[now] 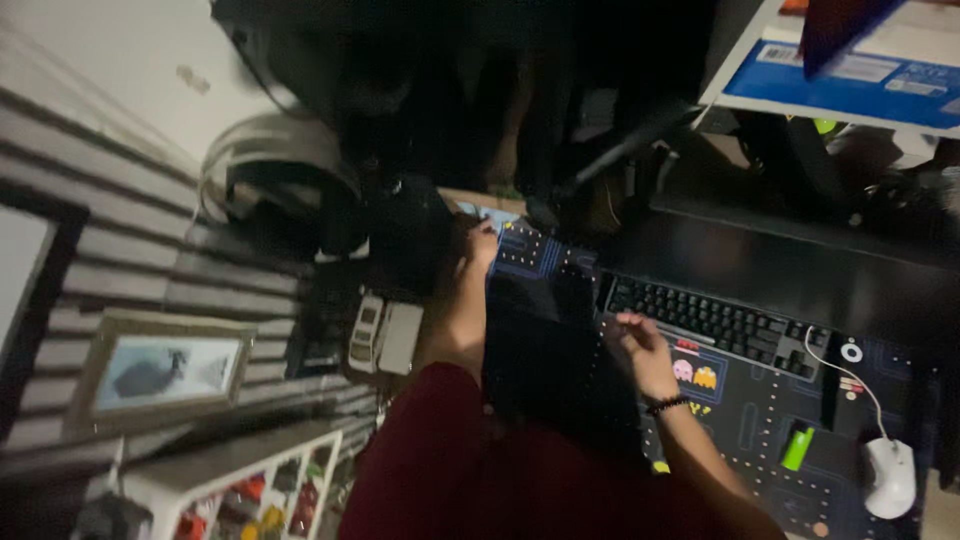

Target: The person cleans a cluttered desk area using a cloth. They wipe the monitor, keyboard, mouse, and desk surface while moving various items aside to reach different spots.

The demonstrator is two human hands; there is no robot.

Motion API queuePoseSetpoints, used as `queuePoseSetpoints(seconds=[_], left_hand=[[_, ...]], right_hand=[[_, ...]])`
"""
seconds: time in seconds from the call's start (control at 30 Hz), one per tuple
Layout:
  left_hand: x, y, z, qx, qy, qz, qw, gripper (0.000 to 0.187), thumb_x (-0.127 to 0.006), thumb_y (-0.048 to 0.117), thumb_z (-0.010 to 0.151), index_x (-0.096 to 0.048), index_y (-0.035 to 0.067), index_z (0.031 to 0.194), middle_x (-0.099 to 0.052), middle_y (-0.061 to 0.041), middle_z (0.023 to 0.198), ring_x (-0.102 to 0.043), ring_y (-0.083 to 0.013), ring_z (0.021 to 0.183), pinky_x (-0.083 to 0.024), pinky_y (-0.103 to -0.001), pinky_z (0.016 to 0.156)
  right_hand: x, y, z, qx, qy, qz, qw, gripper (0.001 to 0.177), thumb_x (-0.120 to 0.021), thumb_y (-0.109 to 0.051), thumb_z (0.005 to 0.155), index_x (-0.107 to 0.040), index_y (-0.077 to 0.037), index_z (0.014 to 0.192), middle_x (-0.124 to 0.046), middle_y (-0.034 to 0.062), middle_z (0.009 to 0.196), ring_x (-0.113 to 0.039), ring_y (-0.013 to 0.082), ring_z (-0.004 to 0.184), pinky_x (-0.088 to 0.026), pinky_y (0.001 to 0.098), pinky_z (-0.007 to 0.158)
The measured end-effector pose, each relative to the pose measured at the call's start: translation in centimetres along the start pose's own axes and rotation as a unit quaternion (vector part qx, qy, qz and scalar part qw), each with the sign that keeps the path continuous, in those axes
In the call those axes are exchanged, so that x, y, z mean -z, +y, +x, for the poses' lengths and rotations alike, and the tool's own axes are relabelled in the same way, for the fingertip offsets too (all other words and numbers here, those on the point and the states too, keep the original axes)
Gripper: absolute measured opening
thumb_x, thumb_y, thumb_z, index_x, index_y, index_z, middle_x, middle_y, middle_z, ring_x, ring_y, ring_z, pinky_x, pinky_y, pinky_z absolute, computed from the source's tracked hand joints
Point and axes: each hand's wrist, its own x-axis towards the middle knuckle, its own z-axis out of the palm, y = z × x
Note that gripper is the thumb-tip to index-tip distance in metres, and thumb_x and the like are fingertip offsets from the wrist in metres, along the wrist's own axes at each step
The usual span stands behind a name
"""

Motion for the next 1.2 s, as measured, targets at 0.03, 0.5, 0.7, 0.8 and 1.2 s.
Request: queuePoseSetpoints(seconds=[0.03,0.5,0.7,0.8,1.2], left_hand=[[-0.4,0.4,0.8,0.041,0.018,-0.066,0.997,0.022,-0.074,0.0,0.079,-0.078,0.007,0.1,-0.078,-0.015,0.097,-0.072,-0.0311,0.087,-0.054,-0.044,0.079],[3.8,7.1,-18.1,0.268,-0.174,-0.726,0.609,0.032,-0.06,0.001,0.09,-0.064,0.002,0.121,-0.067,-0.012,0.114,-0.067,-0.0227,0.1,-0.058,-0.033,0.083],[5.5,15.6,-22.6,0.181,-0.308,-0.568,0.741,0.065,-0.061,-0.009,0.074,-0.059,0.003,0.137,-0.066,-0.009,0.13,-0.066,-0.0184,0.117,-0.054,-0.031,0.1],[4.9,17.9,-21.8,0.105,-0.298,-0.494,0.81,0.048,-0.062,-0.004,0.084,-0.062,0.002,0.131,-0.067,-0.009,0.114,-0.062,-0.0169,0.092,-0.053,-0.03,0.081],[3.8,22.8,-16.5,0.087,-0.12,-0.592,0.792,0.028,-0.062,-0.005,0.092,-0.062,0.006,0.117,-0.064,-0.006,0.113,-0.06,-0.0125,0.092,-0.051,-0.028,0.077]], right_hand=[[-0.5,0.1,0.2,0.008,-0.009,0.006,1.0,0.035,-0.054,0.008,0.091,-0.06,0.0,0.124,-0.066,0.0063,0.123,-0.063,0.0147,0.112,-0.05,0.0282,0.098],[-9.6,-6.5,-1.5,-0.256,-0.098,0.355,0.894,0.032,-0.067,-0.033,0.101,-0.062,-0.006,0.119,-0.068,0.009,0.108,-0.066,0.0225,0.104,-0.058,0.043,0.096],[-6.9,-10.9,-4.2,-0.165,0.011,0.388,0.907,0.027,-0.066,-0.021,0.101,-0.064,-0.005,0.121,-0.072,0.0087,0.109,-0.067,0.0239,0.099,-0.052,0.0388,0.082],[-2.6,-15.9,-8.2,-0.062,0.148,0.256,0.953,0.04,-0.063,-0.007,0.087,-0.062,-0.006,0.126,-0.07,0.0108,0.114,-0.067,0.0283,0.104,-0.054,0.0447,0.091],[25.8,-41.4,-16.1,0.342,0.496,-0.279,0.748,0.031,-0.062,-0.017,0.101,-0.059,-0.001,0.127,-0.062,0.0208,0.118,-0.06,0.0363,0.114,-0.046,0.0448,0.099]])
